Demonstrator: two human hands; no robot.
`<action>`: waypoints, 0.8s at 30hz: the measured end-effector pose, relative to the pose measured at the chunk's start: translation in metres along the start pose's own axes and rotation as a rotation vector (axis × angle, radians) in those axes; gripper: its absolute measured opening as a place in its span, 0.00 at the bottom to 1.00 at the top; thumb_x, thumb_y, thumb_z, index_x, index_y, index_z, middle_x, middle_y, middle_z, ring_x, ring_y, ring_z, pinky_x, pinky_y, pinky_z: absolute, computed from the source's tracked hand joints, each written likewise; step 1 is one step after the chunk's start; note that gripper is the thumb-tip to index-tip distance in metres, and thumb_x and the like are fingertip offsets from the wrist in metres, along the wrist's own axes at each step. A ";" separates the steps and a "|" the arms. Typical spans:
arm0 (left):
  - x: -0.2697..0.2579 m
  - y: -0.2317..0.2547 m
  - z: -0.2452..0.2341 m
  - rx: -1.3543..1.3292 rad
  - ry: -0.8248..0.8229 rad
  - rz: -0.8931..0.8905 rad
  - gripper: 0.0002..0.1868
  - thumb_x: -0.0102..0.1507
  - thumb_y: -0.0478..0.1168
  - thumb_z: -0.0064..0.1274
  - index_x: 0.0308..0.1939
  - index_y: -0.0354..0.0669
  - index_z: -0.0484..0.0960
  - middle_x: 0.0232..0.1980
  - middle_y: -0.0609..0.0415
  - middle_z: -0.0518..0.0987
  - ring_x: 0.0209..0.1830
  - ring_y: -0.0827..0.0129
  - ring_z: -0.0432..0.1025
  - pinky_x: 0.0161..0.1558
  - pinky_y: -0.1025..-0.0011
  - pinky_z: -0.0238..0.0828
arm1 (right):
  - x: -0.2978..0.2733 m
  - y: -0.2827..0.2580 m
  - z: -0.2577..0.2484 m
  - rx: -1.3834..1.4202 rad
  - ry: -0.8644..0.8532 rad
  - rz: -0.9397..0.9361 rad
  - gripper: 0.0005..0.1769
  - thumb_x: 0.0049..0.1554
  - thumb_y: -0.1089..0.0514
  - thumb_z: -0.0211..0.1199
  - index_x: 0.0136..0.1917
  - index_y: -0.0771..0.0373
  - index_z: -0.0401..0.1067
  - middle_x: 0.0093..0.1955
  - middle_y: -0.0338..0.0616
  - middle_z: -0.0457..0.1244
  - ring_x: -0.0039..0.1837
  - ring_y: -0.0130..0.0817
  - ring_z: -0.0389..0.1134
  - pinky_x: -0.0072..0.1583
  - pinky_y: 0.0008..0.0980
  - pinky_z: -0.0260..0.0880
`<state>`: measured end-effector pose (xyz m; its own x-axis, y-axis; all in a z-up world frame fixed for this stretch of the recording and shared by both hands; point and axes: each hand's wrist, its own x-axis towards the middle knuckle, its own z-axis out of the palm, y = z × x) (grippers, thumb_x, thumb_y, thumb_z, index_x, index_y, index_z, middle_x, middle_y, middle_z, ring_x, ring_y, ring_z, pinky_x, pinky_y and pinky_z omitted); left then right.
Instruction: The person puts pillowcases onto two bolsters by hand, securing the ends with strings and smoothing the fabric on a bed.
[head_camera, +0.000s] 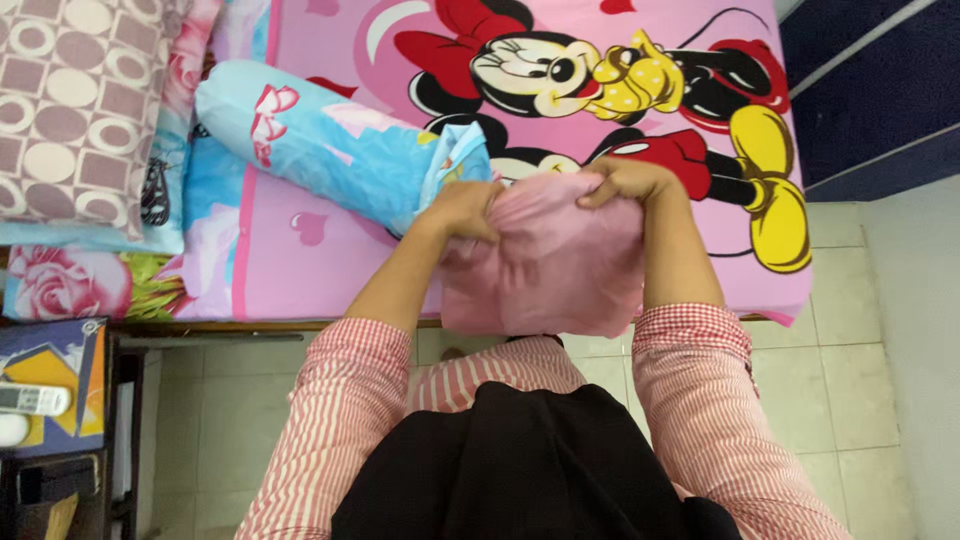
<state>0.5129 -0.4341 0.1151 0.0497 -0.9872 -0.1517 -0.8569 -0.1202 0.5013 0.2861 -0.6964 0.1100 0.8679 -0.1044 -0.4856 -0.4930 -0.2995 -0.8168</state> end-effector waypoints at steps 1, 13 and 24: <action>0.013 0.007 -0.008 0.034 0.035 -0.003 0.39 0.44 0.52 0.72 0.58 0.49 0.80 0.50 0.43 0.84 0.52 0.46 0.77 0.54 0.52 0.71 | -0.006 0.001 -0.012 0.028 0.046 0.005 0.25 0.46 0.57 0.75 0.56 0.69 0.78 0.46 0.38 0.71 0.48 0.27 0.69 0.53 0.28 0.69; 0.139 0.095 -0.072 0.271 0.744 0.247 0.37 0.43 0.39 0.68 0.58 0.44 0.77 0.48 0.49 0.79 0.49 0.50 0.73 0.47 0.53 0.71 | -0.111 -0.056 -0.121 -0.407 0.612 -0.271 0.27 0.47 0.53 0.78 0.59 0.59 0.78 0.48 0.46 0.70 0.51 0.37 0.70 0.56 0.35 0.68; 0.142 0.063 0.104 0.109 0.108 -0.080 0.32 0.43 0.46 0.70 0.51 0.49 0.81 0.49 0.46 0.82 0.50 0.49 0.77 0.49 0.52 0.73 | -0.045 0.114 -0.048 -0.512 0.324 -0.091 0.31 0.43 0.50 0.77 0.60 0.53 0.77 0.54 0.49 0.70 0.58 0.46 0.70 0.58 0.41 0.66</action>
<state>0.4128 -0.5705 0.0364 0.1704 -0.9811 -0.0919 -0.8981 -0.1930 0.3951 0.1939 -0.7714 0.0534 0.9188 -0.3162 -0.2363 -0.3947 -0.7300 -0.5580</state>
